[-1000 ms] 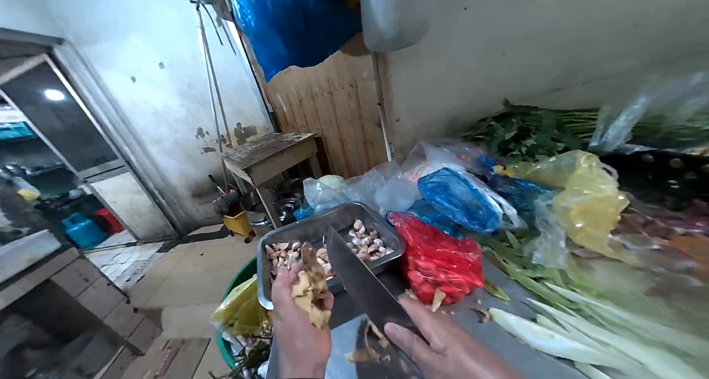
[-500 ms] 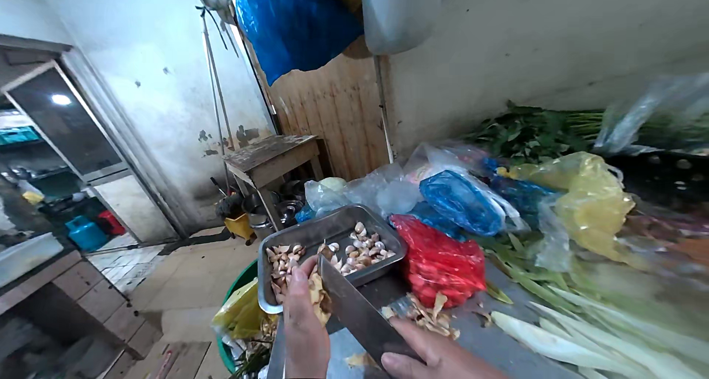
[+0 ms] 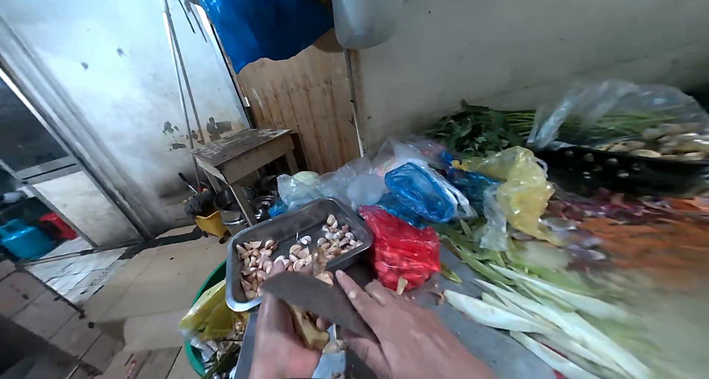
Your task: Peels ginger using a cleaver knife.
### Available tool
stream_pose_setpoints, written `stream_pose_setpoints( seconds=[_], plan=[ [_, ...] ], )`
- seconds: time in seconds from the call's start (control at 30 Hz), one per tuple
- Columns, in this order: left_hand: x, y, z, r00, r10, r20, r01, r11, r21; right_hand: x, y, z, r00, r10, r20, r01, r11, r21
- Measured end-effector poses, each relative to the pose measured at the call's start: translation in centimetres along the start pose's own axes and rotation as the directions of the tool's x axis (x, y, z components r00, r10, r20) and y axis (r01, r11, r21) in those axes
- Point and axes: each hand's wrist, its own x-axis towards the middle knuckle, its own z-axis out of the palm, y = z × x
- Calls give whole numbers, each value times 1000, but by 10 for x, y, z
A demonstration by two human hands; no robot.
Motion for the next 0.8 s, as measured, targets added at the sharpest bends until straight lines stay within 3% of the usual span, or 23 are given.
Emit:
stream_pose_setpoints(
  seconds=[0.13, 0.37, 0.6, 0.8],
  plan=[
    [-3, 4, 7, 998, -36, 60, 46, 986, -159, -2, -3, -2, 999, -45, 9, 45, 999, 4],
    [-12, 7, 10, 995, -59, 77, 70, 988, -140, -2, 5, 9, 976, -161, -146, 149, 985, -85],
    [-14, -2, -4, 948, 177, 266, -235, 950, 204, -4, 5, 9, 960, -176, -220, 159, 983, -92],
    [-16, 3, -1, 965, 33, 260, -123, 933, 339, -4, 9, 8, 959, -194, -206, 183, 981, -68]
  ],
)
